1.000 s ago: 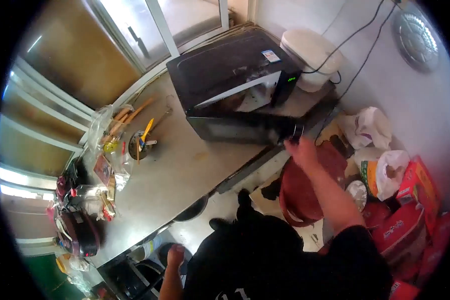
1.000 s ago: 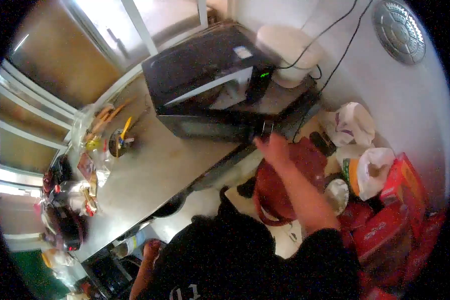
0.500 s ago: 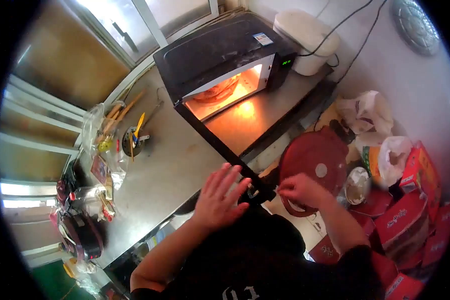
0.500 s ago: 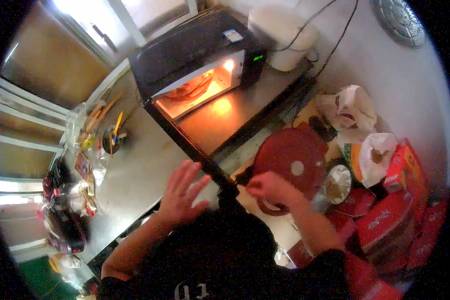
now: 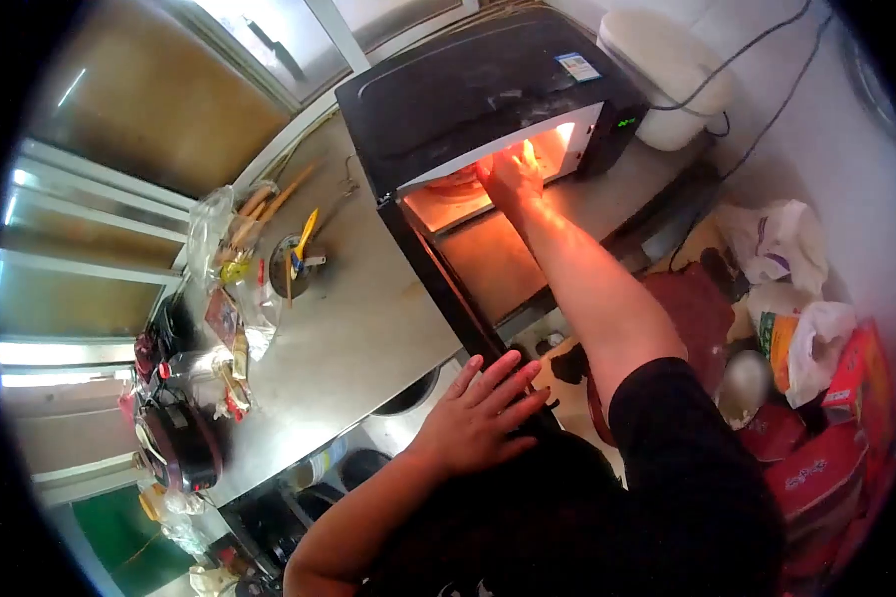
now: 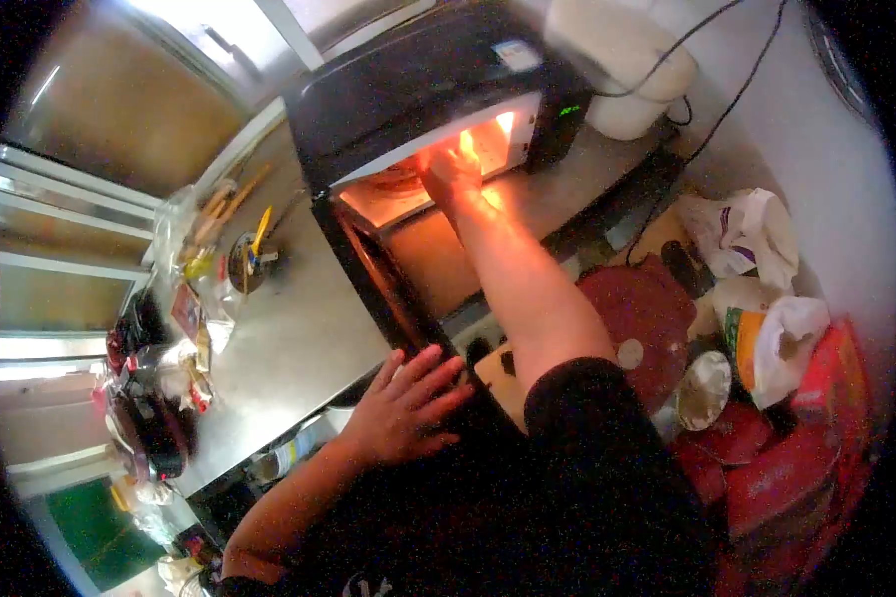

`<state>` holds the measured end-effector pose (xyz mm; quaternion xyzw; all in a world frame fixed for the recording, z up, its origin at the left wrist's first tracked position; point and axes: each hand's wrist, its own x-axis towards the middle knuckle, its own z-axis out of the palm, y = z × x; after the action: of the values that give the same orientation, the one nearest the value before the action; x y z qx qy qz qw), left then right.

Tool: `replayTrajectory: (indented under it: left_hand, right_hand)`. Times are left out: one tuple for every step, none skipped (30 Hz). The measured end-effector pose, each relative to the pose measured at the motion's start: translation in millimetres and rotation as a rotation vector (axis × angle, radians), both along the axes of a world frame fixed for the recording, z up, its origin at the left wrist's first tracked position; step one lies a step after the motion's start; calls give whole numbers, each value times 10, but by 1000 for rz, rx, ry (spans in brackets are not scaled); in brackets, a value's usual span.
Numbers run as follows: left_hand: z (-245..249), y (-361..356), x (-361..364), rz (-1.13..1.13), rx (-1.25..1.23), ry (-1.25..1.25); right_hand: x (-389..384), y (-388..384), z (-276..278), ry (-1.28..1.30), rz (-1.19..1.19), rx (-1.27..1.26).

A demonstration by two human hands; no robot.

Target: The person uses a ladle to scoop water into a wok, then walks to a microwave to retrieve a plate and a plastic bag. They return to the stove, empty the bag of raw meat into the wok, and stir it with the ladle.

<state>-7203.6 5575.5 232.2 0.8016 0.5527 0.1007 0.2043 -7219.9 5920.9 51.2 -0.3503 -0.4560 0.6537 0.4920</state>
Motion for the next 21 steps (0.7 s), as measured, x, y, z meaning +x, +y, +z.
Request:
replayTrajectory:
  left_hand:
    - [-2, -3, -8, 6, -3, -2]
    - [-3, -6, -9, 7, 17, -17]
    - [1, -13, -13, 8, 36, -32]
    - [12, -15, -20, 15, 35, -33]
    - [28, -14, -25, 22, 37, -44]
    - [38, -17, -27, 25, 39, -55]
    - [41, -18, -29, 25, 37, -56]
    - [43, -18, -30, 24, 39, -61]
    - [44, -18, -30, 25, 40, -67]
    - [39, -17, -30, 25, 40, -67]
    - [31, -16, -31, 24, 47, -74]
    - [22, -15, -33, 25, 54, -80]
    - [17, -18, -34, 28, 53, -79]
    - [13, -21, -33, 28, 43, -74]
    - [12, -21, -35, 26, 34, -69]
    - [22, -20, -36, 24, 34, -68]
    - [41, -15, -37, 23, 23, -67]
    - [51, -13, -40, 21, 12, -67]
    - [48, -15, -43, 22, 12, -66]
    - [42, -21, -44, 22, 21, -64]
    - [35, -26, -45, 23, 30, -61]
  right_hand:
    - [55, -84, 136, -614, -138, 501]
    - [88, -151, 202, -1224, -275, 1010]
    - [80, -210, 228, -1147, -306, 1005]
    - [67, -202, 262, -1145, -299, 1009]
    - [60, -176, 302, -1137, -134, 985]
    - [56, -167, 336, -1126, 28, 955]
    - [38, -158, 300, -1126, 29, 954]
    - [9, -159, 264, -1193, 44, 1088]
    - [-18, -158, 230, -1256, 60, 1224]
    - [-40, -151, 203, -1256, 61, 1224]
    - [-66, -143, 177, -1293, 107, 1210]
    - [-97, -139, 148, -1328, 154, 1196]
    - [-132, -152, 139, -1326, 156, 1197]
    - [-166, -167, 130, -1290, 105, 1242]
    - [-195, -179, 123, -1253, 52, 1286]
    - [-209, -186, 94, -1253, 50, 1285]
    - [-223, -197, 61, -1278, 88, 1302]
    - [-250, -210, 29, -1302, 127, 1320]
    - [-323, -261, 93, -1319, 47, 1230]
    - [-324, -287, 156, -1318, 48, 1230]
    - [-305, -308, 219, -1413, 148, 1220]
